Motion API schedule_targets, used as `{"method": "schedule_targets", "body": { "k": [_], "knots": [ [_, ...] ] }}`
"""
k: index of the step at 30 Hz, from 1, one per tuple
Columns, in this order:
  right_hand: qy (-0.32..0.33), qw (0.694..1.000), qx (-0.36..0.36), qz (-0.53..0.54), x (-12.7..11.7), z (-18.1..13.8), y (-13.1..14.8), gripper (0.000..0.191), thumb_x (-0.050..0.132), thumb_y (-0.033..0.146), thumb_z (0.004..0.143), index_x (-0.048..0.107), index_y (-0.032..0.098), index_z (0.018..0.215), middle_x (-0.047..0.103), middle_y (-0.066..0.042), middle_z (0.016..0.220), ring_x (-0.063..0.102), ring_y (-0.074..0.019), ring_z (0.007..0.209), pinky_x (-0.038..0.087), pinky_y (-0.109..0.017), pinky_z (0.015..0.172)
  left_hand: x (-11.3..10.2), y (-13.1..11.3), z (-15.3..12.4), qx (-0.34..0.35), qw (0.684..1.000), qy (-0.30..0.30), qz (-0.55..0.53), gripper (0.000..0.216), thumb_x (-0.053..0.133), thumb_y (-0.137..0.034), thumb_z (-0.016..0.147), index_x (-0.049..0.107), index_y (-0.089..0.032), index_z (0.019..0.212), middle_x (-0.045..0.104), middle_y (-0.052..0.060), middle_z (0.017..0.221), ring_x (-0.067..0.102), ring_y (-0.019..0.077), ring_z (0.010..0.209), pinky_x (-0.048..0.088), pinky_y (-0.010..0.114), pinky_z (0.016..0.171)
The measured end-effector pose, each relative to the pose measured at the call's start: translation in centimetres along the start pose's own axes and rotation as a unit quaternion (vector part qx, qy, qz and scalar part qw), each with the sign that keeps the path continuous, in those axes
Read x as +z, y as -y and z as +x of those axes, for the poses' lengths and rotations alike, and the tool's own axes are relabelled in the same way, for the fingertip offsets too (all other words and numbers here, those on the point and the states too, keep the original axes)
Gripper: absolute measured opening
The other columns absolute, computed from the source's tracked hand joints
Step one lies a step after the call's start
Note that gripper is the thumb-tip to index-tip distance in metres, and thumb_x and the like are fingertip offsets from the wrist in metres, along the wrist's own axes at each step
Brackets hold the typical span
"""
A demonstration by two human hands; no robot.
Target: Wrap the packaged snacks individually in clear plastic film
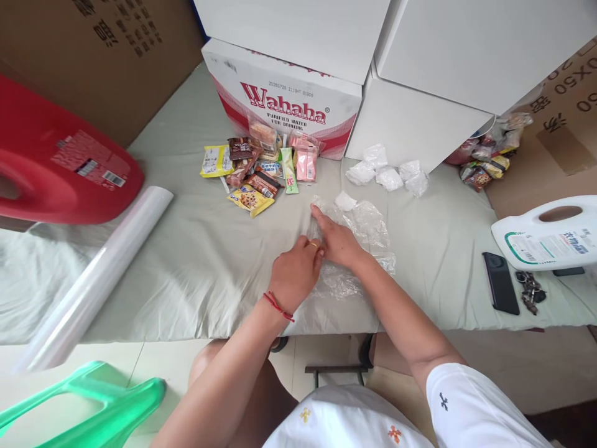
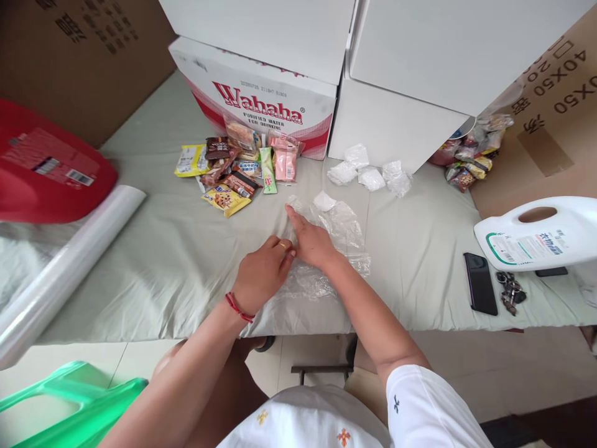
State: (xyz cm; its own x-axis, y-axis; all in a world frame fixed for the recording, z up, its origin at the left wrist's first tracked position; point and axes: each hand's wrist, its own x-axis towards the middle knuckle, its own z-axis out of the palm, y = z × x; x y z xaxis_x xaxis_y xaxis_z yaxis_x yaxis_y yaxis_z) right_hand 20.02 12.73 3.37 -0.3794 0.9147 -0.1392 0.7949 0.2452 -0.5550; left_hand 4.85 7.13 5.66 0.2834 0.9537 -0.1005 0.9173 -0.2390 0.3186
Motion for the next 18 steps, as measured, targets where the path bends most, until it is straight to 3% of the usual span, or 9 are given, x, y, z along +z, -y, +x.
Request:
{"method": "schedule_targets", "body": {
  "k": [2, 5, 8, 11, 14, 18],
  "knots": [
    [0.0, 1.0, -0.008, 0.007, 0.0, 0.0, -0.1, 0.101, 0.067, 0.022, 0.083, 0.009, 0.028, 0.166, 0.034, -0.009, 0.166, 0.05, -0.0312, 0.14, 0.047, -0.047, 0.107, -0.1, 0.4, 0.4, -0.056, 0.998, 0.017, 0.035, 0.034, 0.037, -0.034, 0.104, 0.065, -0.021, 0.119, 0.066, 0.011, 0.115, 0.069, 0.0222, 0.07, 0.046, 0.033, 0.056],
    [0.006, 0.999, -0.026, 0.022, 0.0, 0.1, -0.2, 0.094, 0.067, 0.028, 0.087, 0.013, 0.029, 0.165, 0.033, -0.008, 0.167, 0.048, -0.0298, 0.142, 0.048, -0.046, 0.107, 0.2, 0.6, 1.0, -0.102, 0.992, -0.023, 0.064, 0.036, 0.035, -0.032, 0.103, 0.067, -0.018, 0.115, 0.067, 0.015, 0.112, 0.07, 0.0287, 0.081, 0.05, 0.037, 0.061],
    [0.003, 0.999, -0.032, 0.033, 0.3, 0.1, -0.3, 0.092, 0.064, 0.026, 0.088, 0.014, 0.03, 0.165, 0.031, -0.008, 0.168, 0.044, -0.0287, 0.145, 0.045, -0.047, 0.111, 1.1, 0.4, 1.7, -0.062, 0.99, -0.108, 0.071, 0.038, 0.038, -0.025, 0.101, 0.067, -0.015, 0.122, 0.065, 0.021, 0.128, 0.062, 0.0377, 0.116, 0.053, 0.048, 0.083],
    [-0.007, 0.998, -0.039, 0.057, 0.3, 0.0, -0.4, 0.096, 0.064, 0.018, 0.085, 0.012, 0.033, 0.165, 0.029, -0.007, 0.168, 0.044, -0.0272, 0.146, 0.043, -0.046, 0.113, 2.6, 0.2, 2.1, 0.017, 0.988, -0.148, 0.046, 0.049, 0.033, -0.015, 0.1, 0.056, -0.015, 0.144, 0.053, 0.018, 0.151, 0.043, 0.035, 0.143, 0.037, 0.057, 0.113],
    [0.004, 0.993, -0.047, 0.112, -0.3, -0.4, -0.7, 0.101, 0.065, 0.015, 0.082, 0.011, 0.034, 0.165, 0.03, -0.01, 0.168, 0.058, -0.0249, 0.13, 0.05, -0.043, 0.106, 3.9, 0.4, 2.3, 0.041, 0.991, -0.123, 0.036, 0.053, 0.031, -0.015, 0.1, 0.051, -0.018, 0.149, 0.047, 0.014, 0.159, 0.029, 0.0323, 0.154, 0.019, 0.063, 0.123],
    [-0.01, 0.974, -0.039, 0.223, -1.6, -1.7, -2.3, 0.092, 0.064, 0.027, 0.087, 0.016, 0.031, 0.164, 0.045, -0.014, 0.157, 0.07, -0.017, 0.096, 0.056, -0.037, 0.09, 4.5, 0.8, 2.2, 0.006, 0.992, -0.11, 0.062, 0.052, 0.03, -0.018, 0.102, 0.051, -0.019, 0.149, 0.038, 0.015, 0.164, 0.026, 0.0353, 0.155, 0.018, 0.069, 0.121]
  ]
}}
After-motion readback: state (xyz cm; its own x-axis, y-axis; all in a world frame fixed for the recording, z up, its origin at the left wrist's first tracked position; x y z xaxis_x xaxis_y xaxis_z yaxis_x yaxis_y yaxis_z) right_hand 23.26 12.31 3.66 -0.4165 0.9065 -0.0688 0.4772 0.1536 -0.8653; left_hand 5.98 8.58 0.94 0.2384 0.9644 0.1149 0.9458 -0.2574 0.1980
